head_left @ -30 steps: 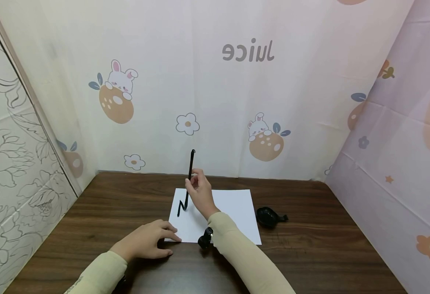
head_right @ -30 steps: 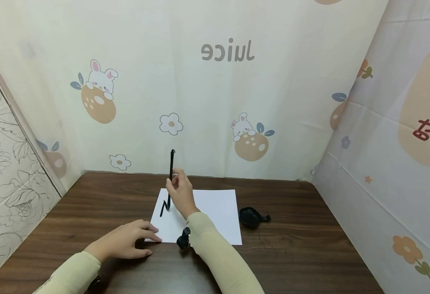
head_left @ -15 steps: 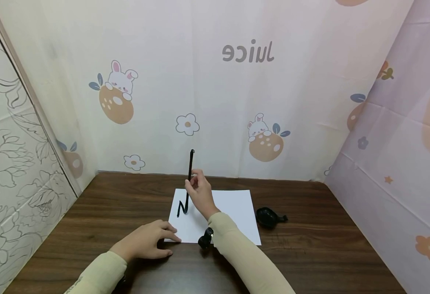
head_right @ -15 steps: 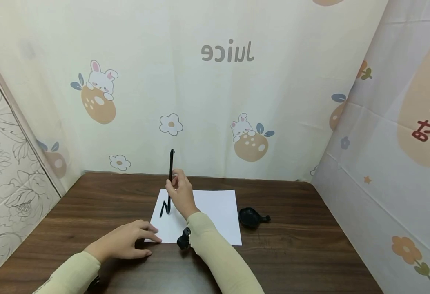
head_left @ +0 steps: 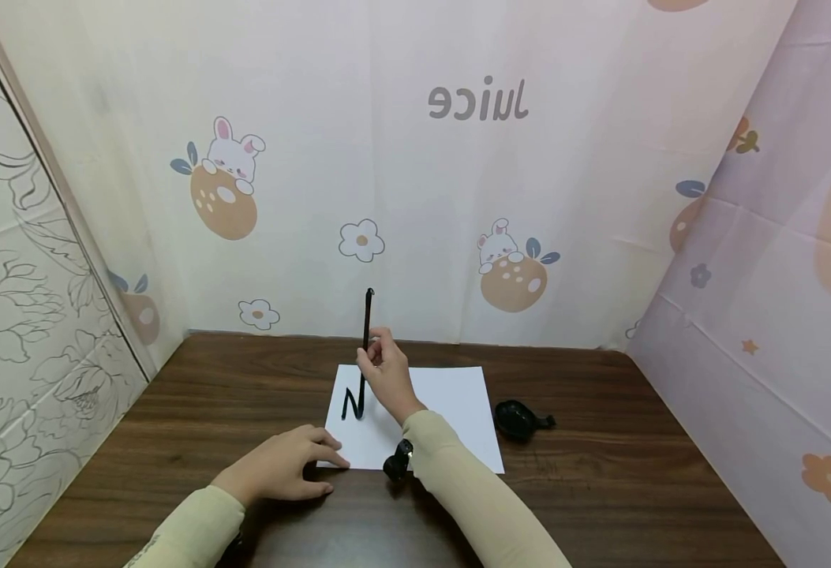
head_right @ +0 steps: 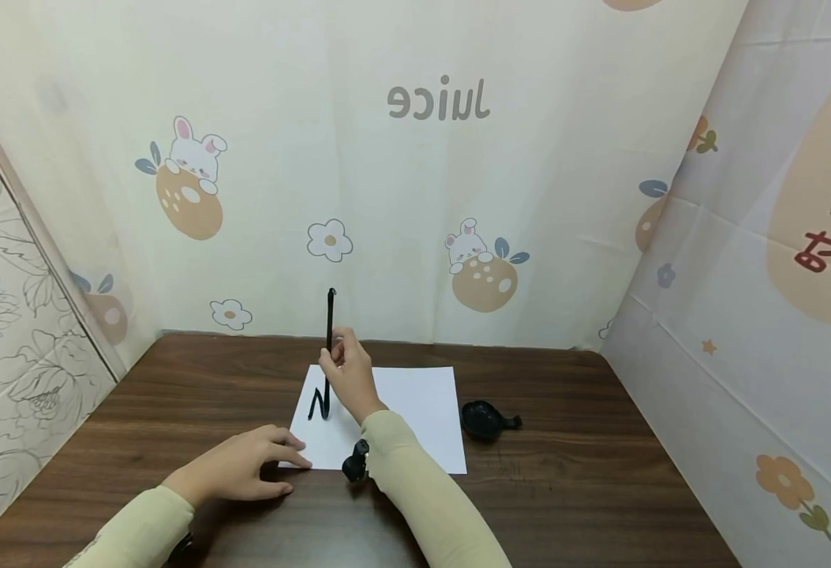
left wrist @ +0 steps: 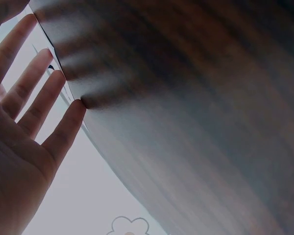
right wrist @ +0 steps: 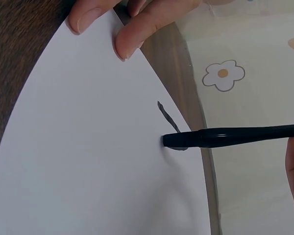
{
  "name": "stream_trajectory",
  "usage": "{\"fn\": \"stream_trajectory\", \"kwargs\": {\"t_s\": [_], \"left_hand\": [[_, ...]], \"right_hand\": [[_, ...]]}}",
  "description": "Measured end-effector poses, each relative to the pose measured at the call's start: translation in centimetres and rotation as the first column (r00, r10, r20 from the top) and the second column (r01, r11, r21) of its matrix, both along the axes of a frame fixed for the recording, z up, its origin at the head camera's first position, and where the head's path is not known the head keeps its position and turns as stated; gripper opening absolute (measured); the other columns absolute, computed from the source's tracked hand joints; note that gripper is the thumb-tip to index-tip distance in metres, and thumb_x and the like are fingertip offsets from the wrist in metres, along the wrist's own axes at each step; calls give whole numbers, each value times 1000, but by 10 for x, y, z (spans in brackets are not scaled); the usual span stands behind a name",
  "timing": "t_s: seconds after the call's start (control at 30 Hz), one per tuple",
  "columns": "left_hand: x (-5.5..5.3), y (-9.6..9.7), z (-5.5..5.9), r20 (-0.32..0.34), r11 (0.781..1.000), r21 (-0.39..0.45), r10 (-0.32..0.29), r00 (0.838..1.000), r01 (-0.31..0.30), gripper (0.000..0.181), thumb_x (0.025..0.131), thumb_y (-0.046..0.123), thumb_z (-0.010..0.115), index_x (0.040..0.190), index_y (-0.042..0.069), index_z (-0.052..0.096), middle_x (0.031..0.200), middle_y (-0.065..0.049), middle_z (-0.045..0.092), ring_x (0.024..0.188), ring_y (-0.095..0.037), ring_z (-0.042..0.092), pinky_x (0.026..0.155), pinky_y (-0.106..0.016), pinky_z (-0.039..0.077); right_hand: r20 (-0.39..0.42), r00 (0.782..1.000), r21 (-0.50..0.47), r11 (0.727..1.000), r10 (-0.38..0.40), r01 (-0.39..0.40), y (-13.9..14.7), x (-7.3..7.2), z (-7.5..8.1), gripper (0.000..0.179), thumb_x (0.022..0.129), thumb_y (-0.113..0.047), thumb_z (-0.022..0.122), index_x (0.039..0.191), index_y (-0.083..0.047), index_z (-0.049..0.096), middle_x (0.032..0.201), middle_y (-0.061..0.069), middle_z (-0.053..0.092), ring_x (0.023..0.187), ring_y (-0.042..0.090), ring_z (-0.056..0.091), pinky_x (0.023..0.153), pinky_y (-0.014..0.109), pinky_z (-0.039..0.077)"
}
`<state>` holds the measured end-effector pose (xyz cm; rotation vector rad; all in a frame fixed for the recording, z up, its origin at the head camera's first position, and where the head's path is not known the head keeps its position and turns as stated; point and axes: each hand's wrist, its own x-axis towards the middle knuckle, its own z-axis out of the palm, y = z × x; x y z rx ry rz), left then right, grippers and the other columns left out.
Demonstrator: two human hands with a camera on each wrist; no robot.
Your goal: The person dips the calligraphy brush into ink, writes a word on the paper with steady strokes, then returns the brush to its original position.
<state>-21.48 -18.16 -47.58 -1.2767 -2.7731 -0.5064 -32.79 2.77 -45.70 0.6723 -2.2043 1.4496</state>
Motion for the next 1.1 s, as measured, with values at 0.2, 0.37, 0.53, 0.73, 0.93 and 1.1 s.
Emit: {"fn": "stream_trajectory", "kwargs": {"t_s": [0.2,0.37,0.53,0.73,0.93,1.1], "left_hand": [[0,0,0,1,1000,2,4,1000,-4,27,86,34,76,114,33,75,122,5,63,111,-18,60,87,-43,53],[0,0,-1,-12,1000,3,3,1000,-3,27,86,34,76,113,34,75,121,5,63,111,-17,60,86,-43,53],[0,0,-1,-12,1000,0,5,1000,-5,27,86,34,76,113,34,75,121,6,63,111,-17,60,86,-43,53],[0,-1,-1,-7,1000,-8,8,1000,-8,28,86,35,76,114,35,75,122,6,63,111,-17,59,87,-43,53],[0,-1,-1,-5,1000,-10,4,1000,-4,28,86,35,76,114,35,74,121,6,63,111,-17,59,87,-43,53],[0,0,-1,4,1000,-10,3,1000,-3,28,87,35,76,114,34,75,121,5,63,111,-17,59,88,-42,53]], "right_hand": [[11,1000,-4,1000,4,-4,0,0,0,24,96,-10,62,118,-14,52,79,-1,52,71,12,53,62,25,46],[12,1000,-4,1000,9,-9,0,1,2,25,96,-10,62,119,-14,52,80,-1,52,71,12,52,62,25,46],[19,1000,3,1000,13,-13,0,2,4,25,97,-11,61,120,-12,52,80,-1,53,71,12,52,61,25,46],[19,1000,-7,1000,12,-12,1,3,6,24,97,-11,61,119,-16,52,80,-1,52,70,12,51,61,25,45],[8,1000,-18,1000,9,-9,1,3,8,23,97,-11,61,118,-15,52,80,0,52,70,12,51,62,26,45],[-3,1000,-18,1000,12,-12,2,3,8,23,97,-11,61,119,-13,51,80,0,52,70,13,51,63,26,45]]}}
